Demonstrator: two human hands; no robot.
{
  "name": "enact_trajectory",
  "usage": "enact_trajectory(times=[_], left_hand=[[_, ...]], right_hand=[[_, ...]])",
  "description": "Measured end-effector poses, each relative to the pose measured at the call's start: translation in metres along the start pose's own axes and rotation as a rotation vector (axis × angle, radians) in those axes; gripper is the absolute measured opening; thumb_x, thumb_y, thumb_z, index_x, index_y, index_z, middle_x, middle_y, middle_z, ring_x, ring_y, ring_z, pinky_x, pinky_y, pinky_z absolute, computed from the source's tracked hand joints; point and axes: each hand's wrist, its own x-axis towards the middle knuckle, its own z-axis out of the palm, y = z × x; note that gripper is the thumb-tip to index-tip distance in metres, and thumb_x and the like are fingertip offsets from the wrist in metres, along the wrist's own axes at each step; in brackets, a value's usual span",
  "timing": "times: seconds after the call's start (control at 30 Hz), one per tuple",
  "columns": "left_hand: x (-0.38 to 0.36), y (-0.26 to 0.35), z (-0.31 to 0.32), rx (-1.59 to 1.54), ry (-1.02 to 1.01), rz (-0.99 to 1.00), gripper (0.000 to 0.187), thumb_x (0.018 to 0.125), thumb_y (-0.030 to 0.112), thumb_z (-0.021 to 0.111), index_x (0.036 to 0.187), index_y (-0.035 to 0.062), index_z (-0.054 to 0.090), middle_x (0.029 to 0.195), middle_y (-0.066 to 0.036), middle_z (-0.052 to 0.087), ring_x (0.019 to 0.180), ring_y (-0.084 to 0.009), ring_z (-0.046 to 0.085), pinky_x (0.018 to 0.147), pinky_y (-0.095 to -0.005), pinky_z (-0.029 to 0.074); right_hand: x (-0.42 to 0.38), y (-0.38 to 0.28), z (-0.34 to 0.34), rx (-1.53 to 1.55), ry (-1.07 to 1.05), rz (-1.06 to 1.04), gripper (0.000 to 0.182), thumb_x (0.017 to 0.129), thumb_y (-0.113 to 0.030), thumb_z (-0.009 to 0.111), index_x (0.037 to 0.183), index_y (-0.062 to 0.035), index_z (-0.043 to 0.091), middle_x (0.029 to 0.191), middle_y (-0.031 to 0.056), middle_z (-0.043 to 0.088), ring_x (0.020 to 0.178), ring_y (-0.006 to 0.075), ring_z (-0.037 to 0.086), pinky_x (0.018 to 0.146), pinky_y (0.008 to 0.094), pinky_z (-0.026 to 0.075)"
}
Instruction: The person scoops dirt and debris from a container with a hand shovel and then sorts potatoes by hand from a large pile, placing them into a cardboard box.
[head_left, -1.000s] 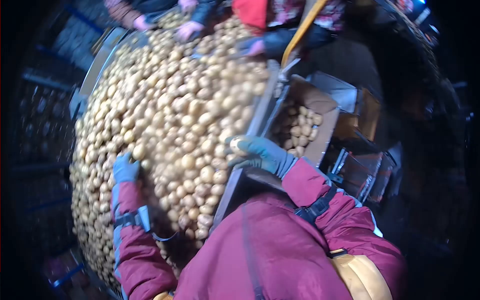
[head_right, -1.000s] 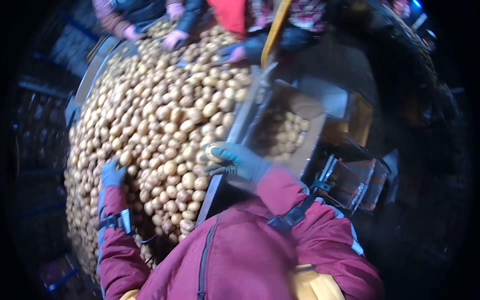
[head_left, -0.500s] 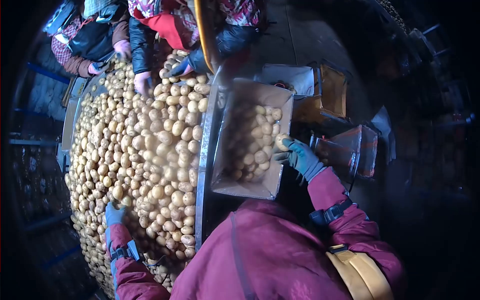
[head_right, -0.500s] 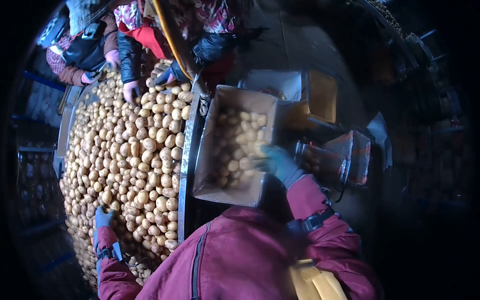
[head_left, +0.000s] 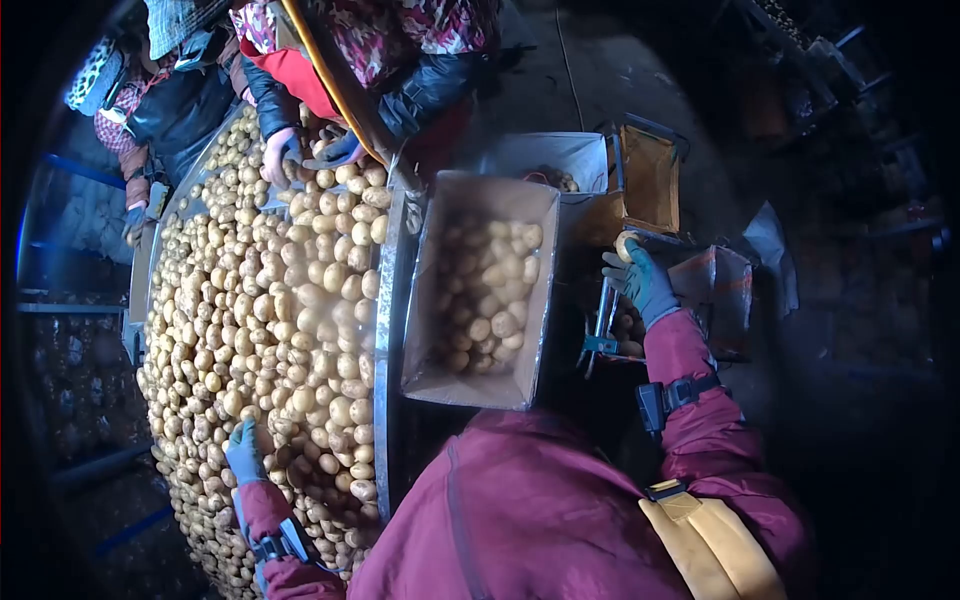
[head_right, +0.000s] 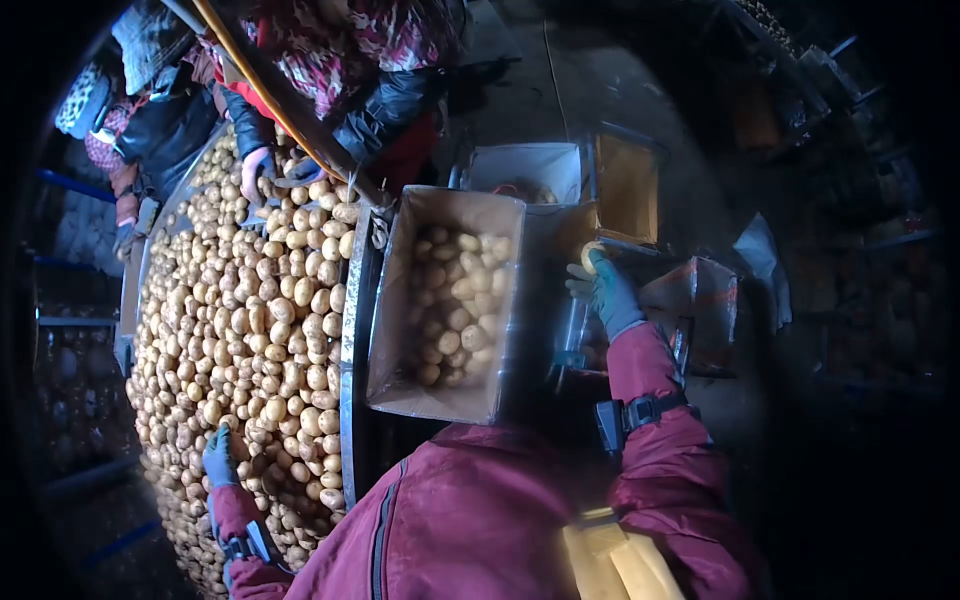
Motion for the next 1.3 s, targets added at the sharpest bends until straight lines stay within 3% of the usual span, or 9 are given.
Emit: enact_trajectory(times=[0.17,0.33,0.43,0.5,0.6,0.83,0.97,1.13,1.3], left_hand=[[-0.102,0.081,0.071,-0.677,-0.081,-0.37,0.056,0.1,0.057,0.054,0.105,0.0049,0.072,0.086,-0.004,0.069,0.064,-0.0169,0.061,0.053,-0.027,0.05],[-0.134,0.084,0.091,-0.95,-0.377,-0.421,0.052,0.104,0.051,0.048,0.108,0.005,0.072,0.074,-0.002,0.068,0.053,-0.0148,0.058,0.043,-0.0276,0.047],[-0.151,0.11,0.101,-0.9,-0.433,-0.511,0.061,0.104,0.058,0.044,0.113,0.0029,0.069,0.061,0.002,0.056,0.042,-0.0107,0.043,0.039,-0.0252,0.033],[-0.147,0.101,0.103,-0.923,-0.409,-0.548,0.064,0.103,0.059,0.043,0.125,0.0013,0.063,0.069,0.001,0.058,0.051,-0.0111,0.047,0.046,-0.0256,0.039],[-0.139,0.082,0.103,-0.983,-0.479,-0.557,0.064,0.101,0.061,0.046,0.12,0.0049,0.071,0.083,-0.004,0.073,0.059,-0.0138,0.062,0.047,-0.026,0.051],[-0.151,0.083,0.095,-1.118,-0.435,-0.481,0.065,0.103,0.058,0.049,0.129,0.0002,0.064,0.11,-0.009,0.072,0.088,-0.0177,0.07,0.066,-0.0307,0.06],[-0.157,0.068,0.074,-0.929,-0.314,-0.409,0.055,0.107,0.05,0.046,0.129,0.0026,0.065,0.111,-0.009,0.072,0.091,-0.0164,0.07,0.073,-0.0299,0.06],[-0.186,0.063,0.042,-0.815,-0.332,-0.403,0.032,0.104,0.025,0.057,0.128,0.0059,0.068,0.116,-0.008,0.072,0.099,-0.0181,0.07,0.084,-0.0331,0.059],[-0.201,0.013,0.011,-0.197,-0.082,0.161,0.028,0.097,0.023,0.068,0.118,0.0052,0.074,0.113,-0.01,0.073,0.107,-0.0233,0.068,0.096,-0.035,0.052]], right_hand=[[0.019,-0.003,-0.017,-0.066,0.11,0.094,0.049,0.1,-0.044,0.064,0.139,-0.0146,0.054,0.119,0.0186,0.071,0.097,0.0303,0.073,0.078,0.0366,0.061],[0.038,0.006,-0.027,-0.068,0.152,0.06,0.051,0.099,-0.041,0.067,0.138,-0.0128,0.053,0.116,0.0199,0.072,0.095,0.0306,0.073,0.079,0.0401,0.062],[0.114,0.001,-0.108,0.123,-0.28,0.077,0.049,0.099,-0.042,0.068,0.135,-0.0117,0.056,0.115,0.0188,0.071,0.099,0.0336,0.072,0.083,0.0447,0.061],[0.088,-0.037,-0.067,0.019,0.141,-0.123,0.049,0.1,-0.043,0.065,0.137,-0.0122,0.057,0.114,0.0146,0.07,0.098,0.0337,0.07,0.087,0.045,0.06],[0.078,-0.051,-0.049,-0.155,0.18,-0.16,0.052,0.101,-0.046,0.062,0.139,-0.0103,0.057,0.115,0.0131,0.071,0.093,0.0262,0.07,0.08,0.0382,0.059],[-0.057,0.034,0.132,-0.406,-0.522,0.151,0.048,0.105,-0.041,0.052,0.14,-0.0075,0.059,0.101,0.0081,0.069,0.071,0.0139,0.064,0.066,0.0269,0.054],[-0.117,0.127,0.269,-0.522,-0.979,0.523,0.049,0.106,-0.039,0.049,0.141,-0.0047,0.057,0.116,0.0166,0.07,0.084,0.023,0.073,0.069,0.0336,0.06],[-0.2,0.248,0.37,-0.422,-1.037,0.848,0.045,0.108,-0.035,0.048,0.147,-0.0128,0.051,0.128,0.0104,0.066,0.093,0.0234,0.073,0.076,0.04,0.064],[-0.258,0.293,0.409,-0.636,-1.008,0.878,0.039,0.106,-0.034,0.055,0.126,-0.0011,0.064,0.106,0.0095,0.07,0.08,0.0208,0.069,0.071,0.039,0.062]])
